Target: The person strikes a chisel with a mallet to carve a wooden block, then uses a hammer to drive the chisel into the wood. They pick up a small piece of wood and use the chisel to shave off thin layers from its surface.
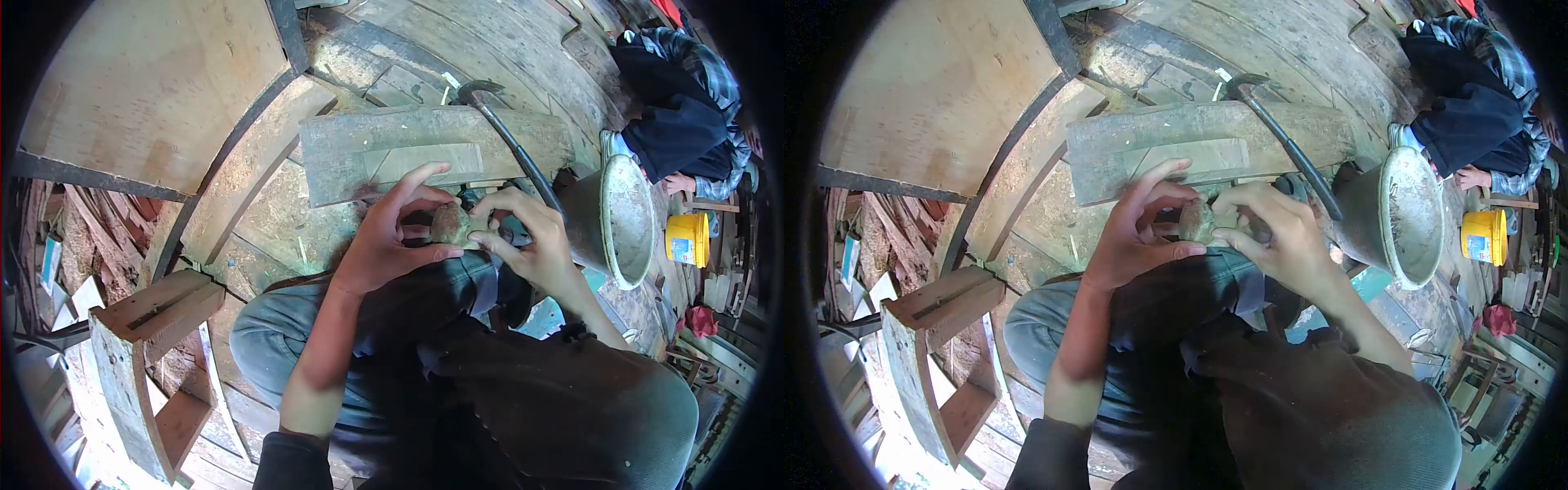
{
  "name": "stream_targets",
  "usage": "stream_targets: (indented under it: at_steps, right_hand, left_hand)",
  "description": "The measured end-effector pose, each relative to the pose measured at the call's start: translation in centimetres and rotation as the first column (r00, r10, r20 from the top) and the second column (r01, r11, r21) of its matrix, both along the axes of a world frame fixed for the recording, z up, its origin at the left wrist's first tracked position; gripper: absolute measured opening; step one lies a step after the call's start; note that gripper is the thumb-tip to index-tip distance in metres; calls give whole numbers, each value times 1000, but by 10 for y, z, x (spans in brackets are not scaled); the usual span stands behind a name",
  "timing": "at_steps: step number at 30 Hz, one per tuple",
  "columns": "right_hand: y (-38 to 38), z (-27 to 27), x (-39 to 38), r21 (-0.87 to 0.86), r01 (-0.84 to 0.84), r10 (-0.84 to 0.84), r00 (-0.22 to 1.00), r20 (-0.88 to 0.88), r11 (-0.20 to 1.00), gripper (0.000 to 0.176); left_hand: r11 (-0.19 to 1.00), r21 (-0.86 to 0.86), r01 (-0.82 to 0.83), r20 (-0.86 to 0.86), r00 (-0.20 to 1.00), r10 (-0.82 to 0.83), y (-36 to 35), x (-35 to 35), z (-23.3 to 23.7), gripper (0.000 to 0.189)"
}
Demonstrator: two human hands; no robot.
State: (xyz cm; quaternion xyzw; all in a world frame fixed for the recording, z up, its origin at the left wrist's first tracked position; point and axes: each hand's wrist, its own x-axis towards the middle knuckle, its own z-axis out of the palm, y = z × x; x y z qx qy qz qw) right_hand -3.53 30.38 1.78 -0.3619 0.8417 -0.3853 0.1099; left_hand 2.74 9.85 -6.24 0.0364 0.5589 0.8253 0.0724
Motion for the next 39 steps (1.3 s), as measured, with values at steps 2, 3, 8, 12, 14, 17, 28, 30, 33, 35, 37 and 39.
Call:
stream_targets:
  at_steps: [2, 3, 8, 12, 14, 17, 28, 30, 33, 35, 37, 39]
  right_hand:
    - [3, -5, -2, -7, -23, 22, 999, -46, 1000, 34]
    - [4, -7, -2, -14, -46, 44, 995, -91, 999, 36]
    - [0, -9, -1, -49, -127, 110, 960, -256, 991, 33]
    - [6, -19, -5, -43, -129, 104, 923, -370, 991, 31]
    - [9, -23, -4, -64, -88, 62, 940, -336, 994, 32]
    - [12, -18, -5, -55, 0, -11, 981, -194, 999, 36]
    - [18, -9, -12, 176, -173, 144, 975, 167, 969, 56]
    - [17, -11, -11, 165, -160, 136, 980, 144, 973, 56]
    - [16, -12, -10, 155, -172, 157, 982, 105, 973, 57]
    - [15, -12, -8, 171, -177, 158, 980, 119, 969, 57]
    - [13, -12, -6, 175, -183, 161, 978, 130, 967, 56]
    - [12, -11, -5, 180, -186, 162, 977, 141, 966, 56]
  left_hand:
    - [1000, -6, 0, 0, 1000, 0, 0, 0, 0, 95]
    - [1000, -1, 0, 1, 1000, 0, 0, 0, -1, 95]
    - [1000, -5, -12, -1, 1000, 12, 1, 0, -4, 95]
    - [999, -41, 9, 8, 1000, -9, 1, 1, 6, 94]
    - [998, -56, 18, 13, 1000, -17, 1, 1, 7, 93]
    - [999, 18, 32, -27, 999, -32, 1, 0, 4, 91]
    - [998, -28, 54, -191, 980, -59, -1, -1, 3, 78]
    - [999, -42, 25, -204, 978, -33, -2, -1, 2, 76]
    - [999, -42, 20, -211, 977, -28, -6, -3, -1, 74]
    - [999, -28, 43, -205, 978, -48, -8, -3, -2, 73]
    - [999, -32, 42, -187, 981, -47, -8, -3, -2, 68]
    - [999, -31, 32, -175, 984, -37, -7, -2, -1, 66]
